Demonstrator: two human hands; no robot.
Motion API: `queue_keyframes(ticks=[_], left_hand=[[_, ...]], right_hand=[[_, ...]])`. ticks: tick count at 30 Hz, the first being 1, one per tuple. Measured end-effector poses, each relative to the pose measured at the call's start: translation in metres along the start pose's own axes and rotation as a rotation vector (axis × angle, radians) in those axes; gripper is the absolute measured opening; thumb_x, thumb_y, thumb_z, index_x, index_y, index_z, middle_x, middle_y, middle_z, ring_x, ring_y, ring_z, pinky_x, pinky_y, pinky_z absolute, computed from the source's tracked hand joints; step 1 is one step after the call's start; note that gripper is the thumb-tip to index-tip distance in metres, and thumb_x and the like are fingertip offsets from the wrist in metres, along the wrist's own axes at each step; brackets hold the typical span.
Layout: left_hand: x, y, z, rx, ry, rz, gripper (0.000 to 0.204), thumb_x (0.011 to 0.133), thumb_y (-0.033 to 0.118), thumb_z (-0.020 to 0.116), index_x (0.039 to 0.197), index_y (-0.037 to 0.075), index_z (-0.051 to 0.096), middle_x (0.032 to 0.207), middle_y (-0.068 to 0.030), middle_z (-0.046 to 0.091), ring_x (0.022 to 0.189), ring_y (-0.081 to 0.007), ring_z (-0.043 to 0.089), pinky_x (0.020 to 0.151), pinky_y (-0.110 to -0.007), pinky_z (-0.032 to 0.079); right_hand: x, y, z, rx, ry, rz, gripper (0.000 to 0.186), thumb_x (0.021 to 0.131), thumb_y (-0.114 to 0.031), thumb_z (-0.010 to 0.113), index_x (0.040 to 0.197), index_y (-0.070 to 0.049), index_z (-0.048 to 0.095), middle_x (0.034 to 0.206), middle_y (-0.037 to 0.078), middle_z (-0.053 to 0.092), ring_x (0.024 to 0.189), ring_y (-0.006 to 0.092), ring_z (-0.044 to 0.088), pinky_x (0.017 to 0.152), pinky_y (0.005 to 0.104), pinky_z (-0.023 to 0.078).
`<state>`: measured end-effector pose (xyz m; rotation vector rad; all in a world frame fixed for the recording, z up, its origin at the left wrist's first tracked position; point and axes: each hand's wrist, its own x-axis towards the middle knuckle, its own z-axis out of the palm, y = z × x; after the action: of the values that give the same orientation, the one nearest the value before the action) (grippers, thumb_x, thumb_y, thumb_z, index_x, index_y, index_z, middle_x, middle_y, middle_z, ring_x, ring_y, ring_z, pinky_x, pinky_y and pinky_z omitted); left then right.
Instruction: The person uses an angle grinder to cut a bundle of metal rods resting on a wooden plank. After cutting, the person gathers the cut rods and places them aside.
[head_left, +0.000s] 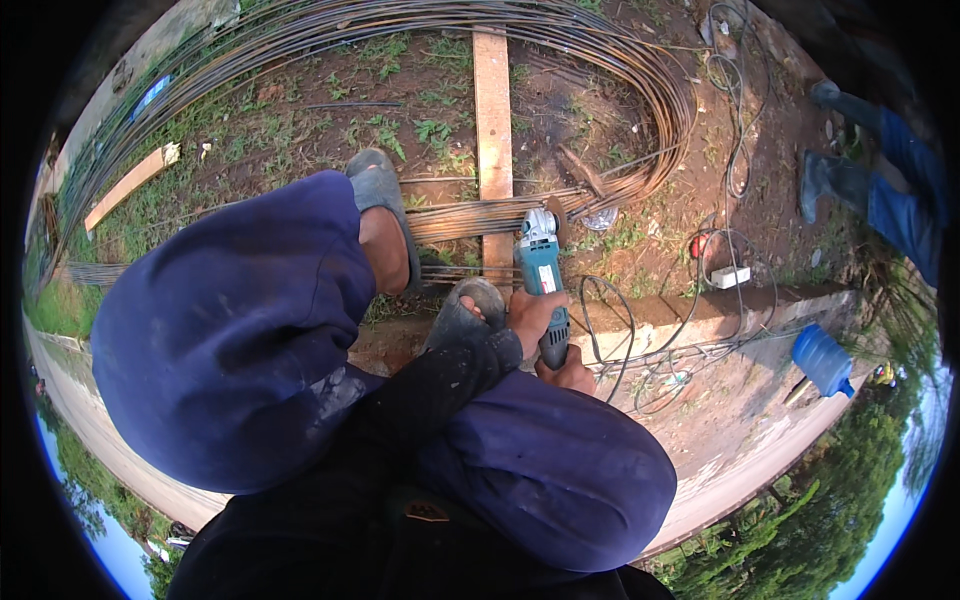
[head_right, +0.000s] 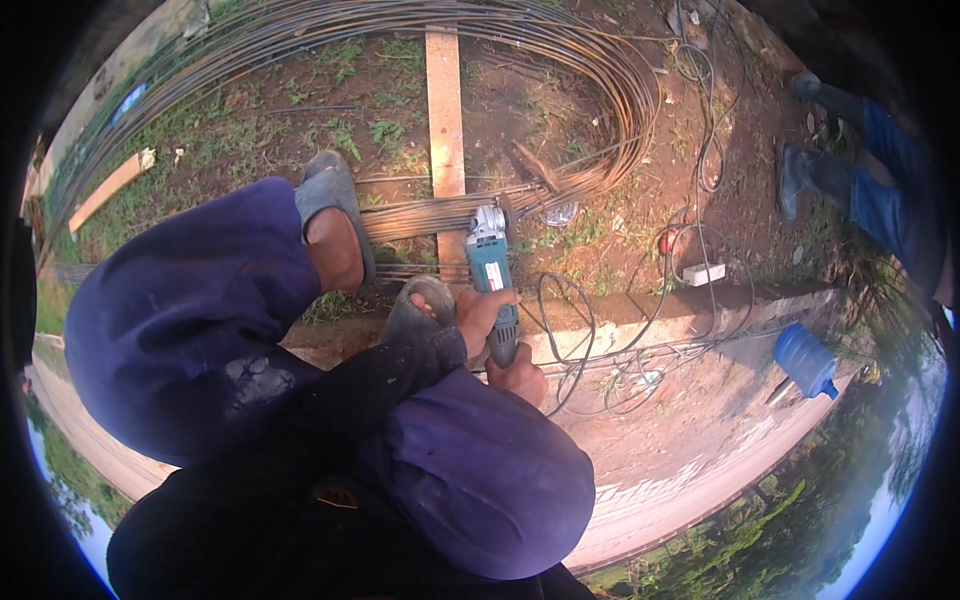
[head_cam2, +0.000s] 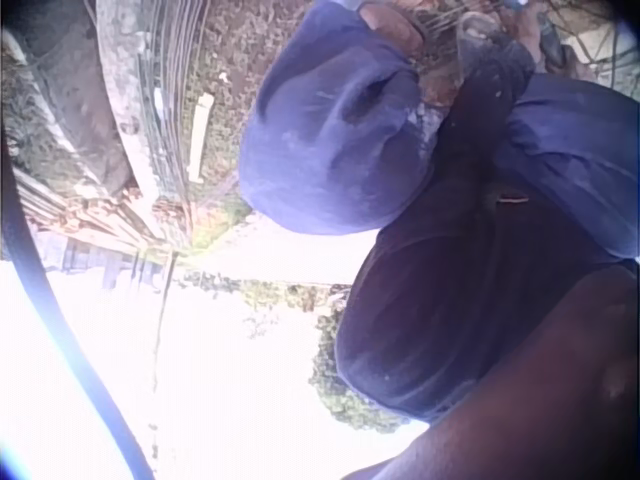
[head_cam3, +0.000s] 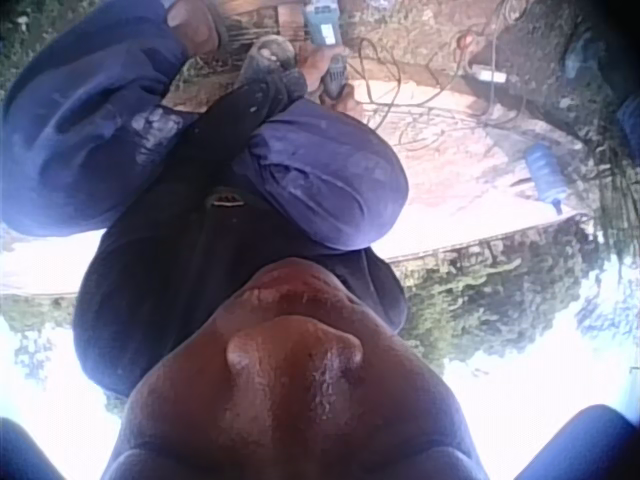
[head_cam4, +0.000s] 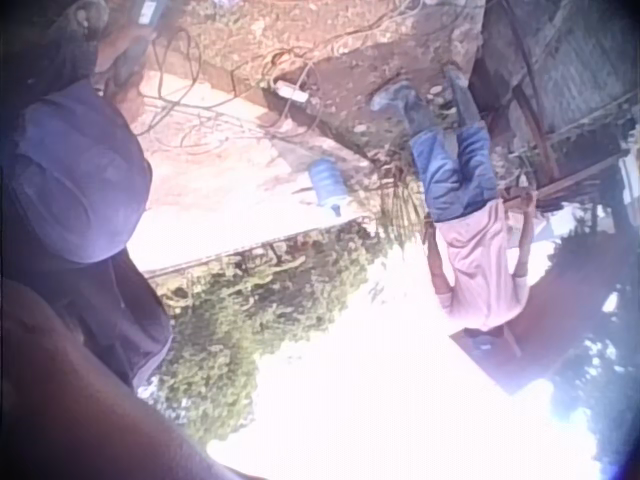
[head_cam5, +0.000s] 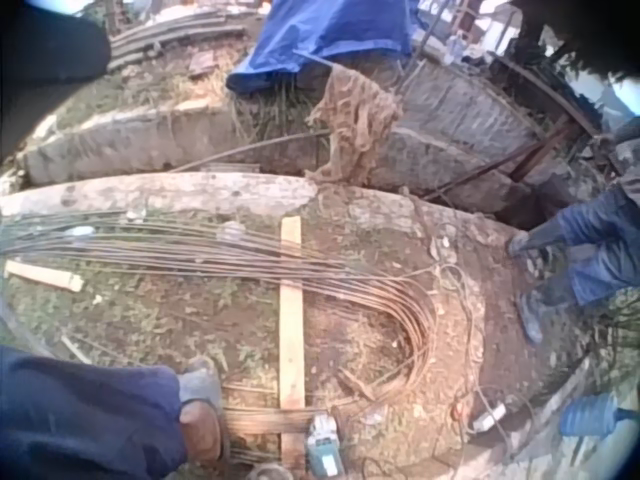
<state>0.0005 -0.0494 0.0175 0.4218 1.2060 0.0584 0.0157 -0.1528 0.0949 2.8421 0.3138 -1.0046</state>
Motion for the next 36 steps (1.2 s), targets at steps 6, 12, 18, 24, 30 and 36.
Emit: queue_keyframes(ticks=[6, 12, 18, 24, 30, 36], left_hand=[[-0.001, -0.007, -0.002, -0.004, 0.009, -0.084, 0.025, 0.073, 0.020, 0.076, 0.079, -0.003, 0.067, 0.069, -0.0071, 0.065, 0.060, -0.0170, 0.063, 0.056, -0.036, 0.047], [-0.005, -0.003, 0.002, 0.005, 0.034, -0.097, 0.024, 0.072, 0.019, 0.076, 0.079, -0.002, 0.067, 0.068, -0.0064, 0.064, 0.058, -0.0170, 0.062, 0.054, -0.036, 0.046], [0.002, -0.005, 0.001, -0.047, -0.001, -0.083, 0.023, 0.073, 0.017, 0.075, 0.079, -0.003, 0.066, 0.068, -0.0061, 0.063, 0.058, -0.0169, 0.061, 0.054, -0.036, 0.045], [-0.007, 0.011, 0.006, -0.021, 0.024, -0.074, 0.021, 0.073, 0.016, 0.074, 0.078, -0.002, 0.065, 0.068, -0.0057, 0.062, 0.057, -0.0163, 0.060, 0.053, -0.035, 0.045], [-0.001, 0.007, 0.005, -0.018, 0.022, -0.070, 0.020, 0.073, 0.015, 0.074, 0.079, -0.002, 0.065, 0.068, -0.0057, 0.062, 0.057, -0.0160, 0.059, 0.053, -0.035, 0.044], [0.005, 0.007, 0.005, -0.034, 0.031, -0.076, 0.020, 0.072, 0.015, 0.075, 0.078, -0.001, 0.065, 0.069, -0.0055, 0.061, 0.057, -0.0160, 0.058, 0.053, -0.036, 0.044]], right_hand=[[-0.008, -0.001, -0.006, -0.025, -0.022, -0.011, 0.040, 0.076, -0.033, 0.071, 0.104, -0.008, 0.058, 0.073, 0.025, 0.067, 0.074, 0.0452, 0.067, 0.071, 0.0543, 0.052], [-0.006, 0.005, -0.005, 0.006, -0.002, -0.033, 0.038, 0.075, -0.033, 0.072, 0.100, -0.007, 0.059, 0.071, 0.025, 0.067, 0.072, 0.0450, 0.067, 0.069, 0.0540, 0.052], [-0.001, 0.000, -0.004, -0.063, 0.036, -0.044, 0.037, 0.074, -0.033, 0.073, 0.098, -0.007, 0.060, 0.070, 0.024, 0.066, 0.070, 0.0437, 0.067, 0.067, 0.0535, 0.052], [0.001, 0.001, -0.004, -0.022, 0.043, -0.063, 0.038, 0.073, -0.033, 0.073, 0.098, -0.007, 0.060, 0.071, 0.023, 0.067, 0.071, 0.0429, 0.068, 0.068, 0.0530, 0.053], [0.001, -0.002, -0.004, -0.007, 0.048, -0.055, 0.039, 0.075, -0.034, 0.073, 0.101, -0.008, 0.061, 0.074, 0.023, 0.069, 0.074, 0.0415, 0.069, 0.071, 0.0517, 0.053], [0.006, -0.005, -0.006, -0.011, 0.030, -0.067, 0.039, 0.075, -0.034, 0.073, 0.100, -0.006, 0.061, 0.074, 0.022, 0.069, 0.074, 0.0406, 0.069, 0.070, 0.0504, 0.053]])
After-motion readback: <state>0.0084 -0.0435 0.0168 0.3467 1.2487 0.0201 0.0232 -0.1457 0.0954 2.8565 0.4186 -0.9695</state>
